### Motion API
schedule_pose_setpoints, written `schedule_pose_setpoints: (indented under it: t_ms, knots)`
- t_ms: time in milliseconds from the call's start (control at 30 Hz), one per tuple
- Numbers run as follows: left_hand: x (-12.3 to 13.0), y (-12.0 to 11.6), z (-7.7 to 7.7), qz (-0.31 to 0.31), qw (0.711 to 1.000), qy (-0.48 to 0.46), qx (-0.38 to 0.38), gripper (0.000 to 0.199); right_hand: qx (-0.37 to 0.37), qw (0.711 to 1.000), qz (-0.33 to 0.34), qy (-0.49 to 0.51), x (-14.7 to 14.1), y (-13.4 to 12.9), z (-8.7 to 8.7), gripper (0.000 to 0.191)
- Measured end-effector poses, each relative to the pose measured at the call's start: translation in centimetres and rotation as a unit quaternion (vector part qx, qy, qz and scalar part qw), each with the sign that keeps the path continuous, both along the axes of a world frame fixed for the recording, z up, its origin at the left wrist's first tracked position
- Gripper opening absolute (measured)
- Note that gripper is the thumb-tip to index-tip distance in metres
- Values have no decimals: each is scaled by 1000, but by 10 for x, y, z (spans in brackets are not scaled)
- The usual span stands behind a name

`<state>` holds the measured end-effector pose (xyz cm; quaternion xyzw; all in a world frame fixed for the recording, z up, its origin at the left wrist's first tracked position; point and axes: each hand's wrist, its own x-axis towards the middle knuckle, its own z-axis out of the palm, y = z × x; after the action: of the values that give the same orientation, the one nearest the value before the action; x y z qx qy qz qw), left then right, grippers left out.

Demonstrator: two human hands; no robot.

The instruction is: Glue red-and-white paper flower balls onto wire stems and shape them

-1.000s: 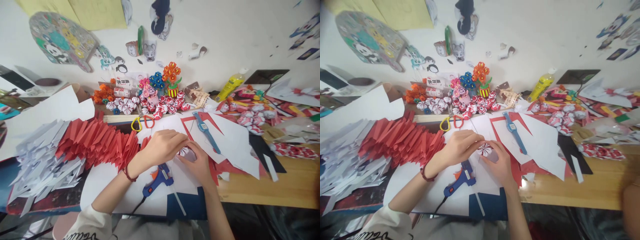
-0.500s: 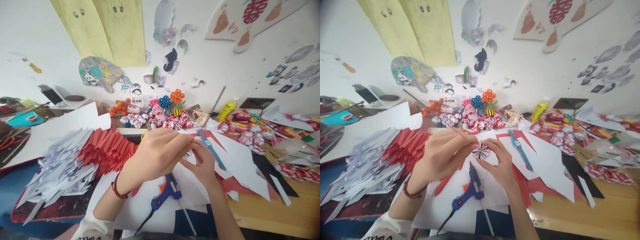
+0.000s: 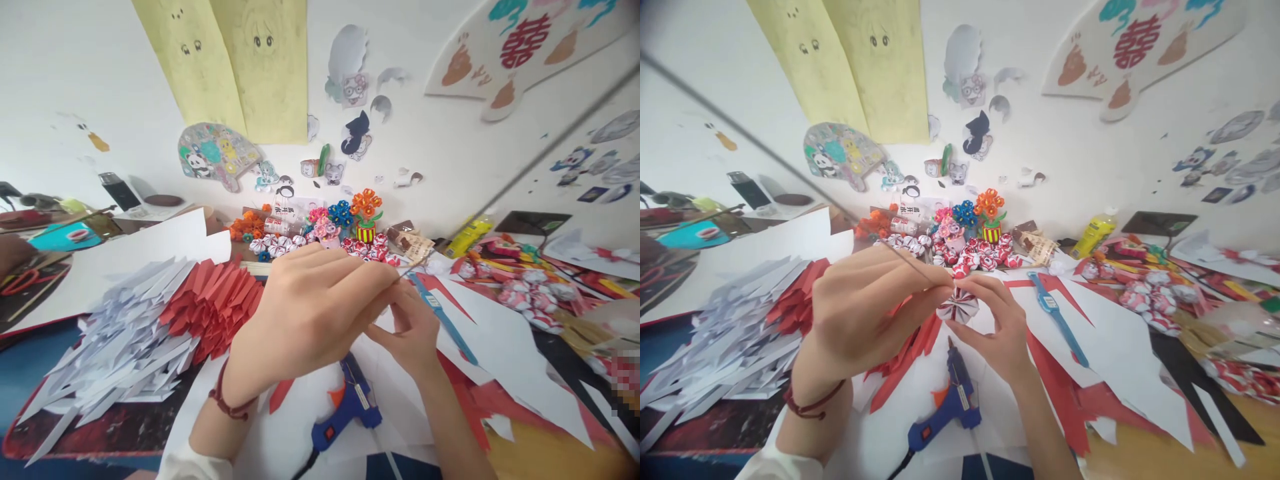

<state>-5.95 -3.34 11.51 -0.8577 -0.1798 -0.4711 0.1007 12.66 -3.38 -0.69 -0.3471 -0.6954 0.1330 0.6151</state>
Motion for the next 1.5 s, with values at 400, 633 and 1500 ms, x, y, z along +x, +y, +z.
schedule_pose_setpoints:
  t_ms: [400, 633, 1500]
  knots:
    - [-1, -1, 0, -18, 1000, -9, 18, 11, 37, 999, 23, -17, 6, 8, 6, 55]
    - [-5, -5, 4, 42, 998, -37, 9, 13, 29, 999, 34, -27, 4, 17, 19, 47]
    - [-15, 23, -2, 192, 972, -38, -127, 20, -9, 994, 100, 52, -8, 54, 45, 47]
